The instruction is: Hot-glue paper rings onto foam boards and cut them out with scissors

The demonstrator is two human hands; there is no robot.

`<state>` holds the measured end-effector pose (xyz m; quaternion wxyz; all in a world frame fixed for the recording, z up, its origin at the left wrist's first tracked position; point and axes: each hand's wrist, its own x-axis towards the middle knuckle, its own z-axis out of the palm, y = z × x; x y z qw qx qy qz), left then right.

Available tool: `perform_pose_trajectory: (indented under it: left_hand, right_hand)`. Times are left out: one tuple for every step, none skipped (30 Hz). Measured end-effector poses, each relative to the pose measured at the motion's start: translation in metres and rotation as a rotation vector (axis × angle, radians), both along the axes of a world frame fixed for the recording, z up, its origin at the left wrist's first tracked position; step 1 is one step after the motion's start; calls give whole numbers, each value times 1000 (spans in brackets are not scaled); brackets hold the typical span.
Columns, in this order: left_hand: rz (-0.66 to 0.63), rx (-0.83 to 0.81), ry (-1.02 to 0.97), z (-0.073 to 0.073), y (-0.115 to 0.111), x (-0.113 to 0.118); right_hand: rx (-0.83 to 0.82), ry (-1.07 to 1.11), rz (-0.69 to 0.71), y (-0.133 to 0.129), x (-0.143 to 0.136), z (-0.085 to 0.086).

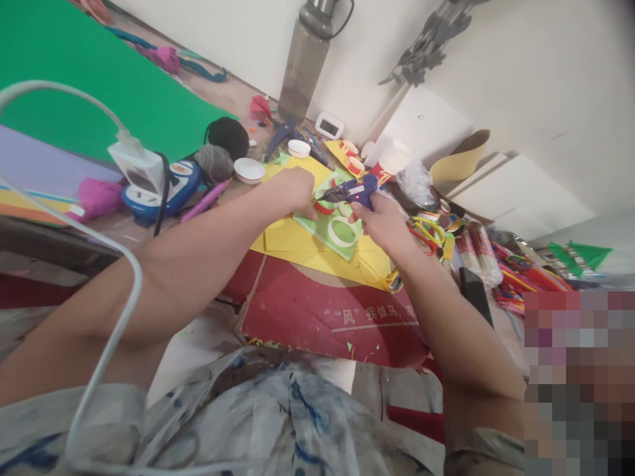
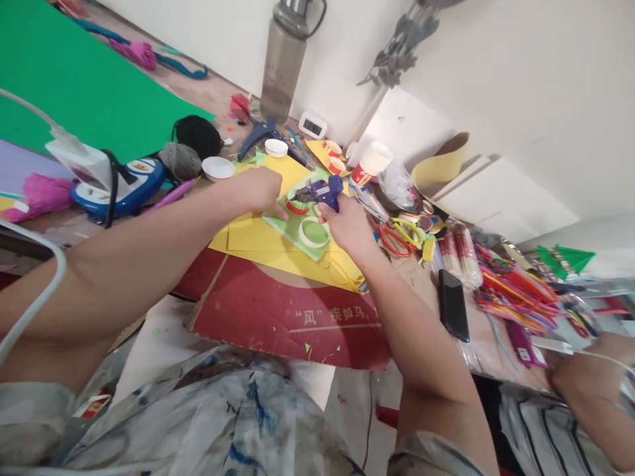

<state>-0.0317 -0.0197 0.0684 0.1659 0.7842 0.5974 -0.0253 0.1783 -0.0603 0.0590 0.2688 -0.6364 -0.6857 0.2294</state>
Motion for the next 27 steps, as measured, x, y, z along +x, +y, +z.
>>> perform_pose_trajectory:
  left_hand:
    - [3,-1,24,1,-1,0]
    - [-5,1,32,2,-1,0]
    - [-15,4,37,2,-1,0]
    - [-25,8,39,1,-1,0]
    - [-34,10,39,1,0,-1]
    - [-41,13,35,0,0,-1]
    - [-46,13,28,0,1,-2]
    - [-50,13,22,0,0,-2]
    - [-52,12,22,0,0,-2]
    - [-52,11,30,1,-1,-1]
    - [-48,11,42,2,-2,-1]
    - [-47,13,55,3,-2,-1]
    - [-46,15,67,3,-3,0]
    - [-44,20,75,4,-3,0]
    - [-43,23,78,4,-3,0]
    - [-43,26,77,4,-3,1]
    - [-42,27,77,4,-2,1]
    - [-40,26,79,3,-1,1]
    - [-40,25,79,3,-1,1]
    - [-39,25,78,2,0,1]
    - [-38,24,73,2,0,2]
    - [-32,22,65,2,1,2]
    - [-23,18,56,2,1,2]
    - [-14,15,47,1,0,2]
    - [-7,11,43,1,0,2]
    - [-2,9,43,1,0,2]
    - [-1,11,45,1,-1,2]
  right_hand:
    - [5,-22,2,0,-4,-1]
    - [17,-42,4,1,-7,-2]
    - [36,-63,3,2,-10,-3]
    - [61,-88,1,3,-12,-4]
    - [85,-118,-3,3,-14,-5]
    - [107,-151,-10,4,-15,-6]
    - [124,-184,-16,5,-15,-7]
    - [136,-212,-21,5,-15,-8]
    - [144,-231,-23,6,-15,-9]
    - [153,-241,-23,6,-14,-10]
    - [161,-246,-23,5,-14,-10]
    - [166,-254,-22,4,-13,-10]
    - [167,-271,-20,3,-12,-9]
    - [167,-300,-19,2,-12,-8]
    - [167,-344,-18,0,-12,-7]
    - [168,-399,-20,-2,-12,-6]
    - [171,-460,-25,-4,-13,-4]
    - [175,-519,-32,-7,-15,-1]
    - [174,-573,-39,-10,-17,1]
    - [169,-618,-46,-13,-19,4]
    - [157,-656,-53,-16,-22,7]
    - [140,-688,-55,-20,-24,11]
    - [125,-713,-57,-23,-26,14]
    - [113,-734,-55,-26,-28,17]
    - [110,-749,-52,-28,-30,20]
    - [111,-761,-49,-30,-31,22]
    - [117,-770,-47,-31,-31,23]
